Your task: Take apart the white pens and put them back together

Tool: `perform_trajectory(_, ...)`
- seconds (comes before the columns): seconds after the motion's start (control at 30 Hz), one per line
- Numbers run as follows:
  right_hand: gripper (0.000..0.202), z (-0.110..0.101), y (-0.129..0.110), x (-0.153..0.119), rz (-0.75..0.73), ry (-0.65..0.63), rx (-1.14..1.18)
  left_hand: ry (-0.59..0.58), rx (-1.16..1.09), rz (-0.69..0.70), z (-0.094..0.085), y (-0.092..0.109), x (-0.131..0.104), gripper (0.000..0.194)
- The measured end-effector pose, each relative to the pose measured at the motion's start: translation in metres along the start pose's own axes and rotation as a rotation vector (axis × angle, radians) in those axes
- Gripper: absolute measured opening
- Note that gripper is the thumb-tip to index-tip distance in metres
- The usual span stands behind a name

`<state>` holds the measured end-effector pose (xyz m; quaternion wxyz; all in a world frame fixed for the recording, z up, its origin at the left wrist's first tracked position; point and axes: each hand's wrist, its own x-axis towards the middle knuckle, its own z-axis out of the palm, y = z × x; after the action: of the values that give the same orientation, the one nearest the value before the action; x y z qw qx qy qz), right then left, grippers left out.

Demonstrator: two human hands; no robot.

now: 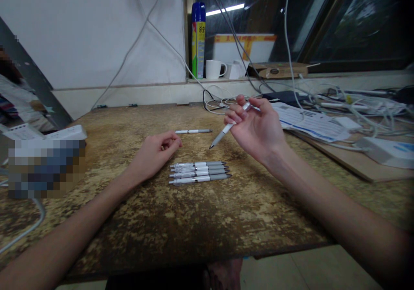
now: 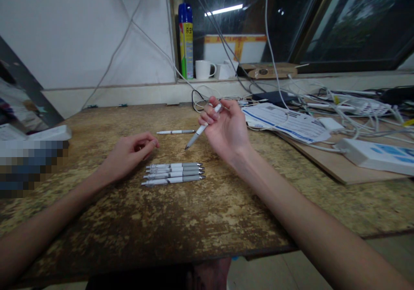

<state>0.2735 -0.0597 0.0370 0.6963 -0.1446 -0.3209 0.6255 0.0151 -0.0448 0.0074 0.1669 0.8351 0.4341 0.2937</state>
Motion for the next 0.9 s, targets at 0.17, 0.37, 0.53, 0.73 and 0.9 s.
perform_trajectory(0.17, 0.020, 0.0000, -0.0002, -0.0003, -0.036, -0.011, -0.088, -0.006, 0.004, 0.006, 0.0005, -0.0009, 0.0001, 0.028)
perform_trajectory(0.37, 0.020, 0.0001, 0.0001, -0.0005, -0.053, -0.013, -0.209, -0.002, 0.004, 0.016, 0.0006, -0.0001, 0.0003, 0.028)
perform_trajectory(0.53, 0.020, -0.0008, -0.0005, -0.0004, -0.064, -0.018, -0.204, -0.012, -0.005, 0.018, 0.0015, -0.0003, 0.0002, 0.029)
perform_trajectory(0.73, 0.022, -0.0004, -0.0016, -0.0006, -0.070, -0.026, -0.179, -0.021, 0.003, 0.014, 0.0011, 0.0002, 0.0000, 0.028)
perform_trajectory(0.9, 0.026, 0.0008, -0.0017, -0.0013, -0.074, -0.022, -0.218, -0.022, 0.017, 0.008, 0.0016, 0.0008, -0.0004, 0.028)
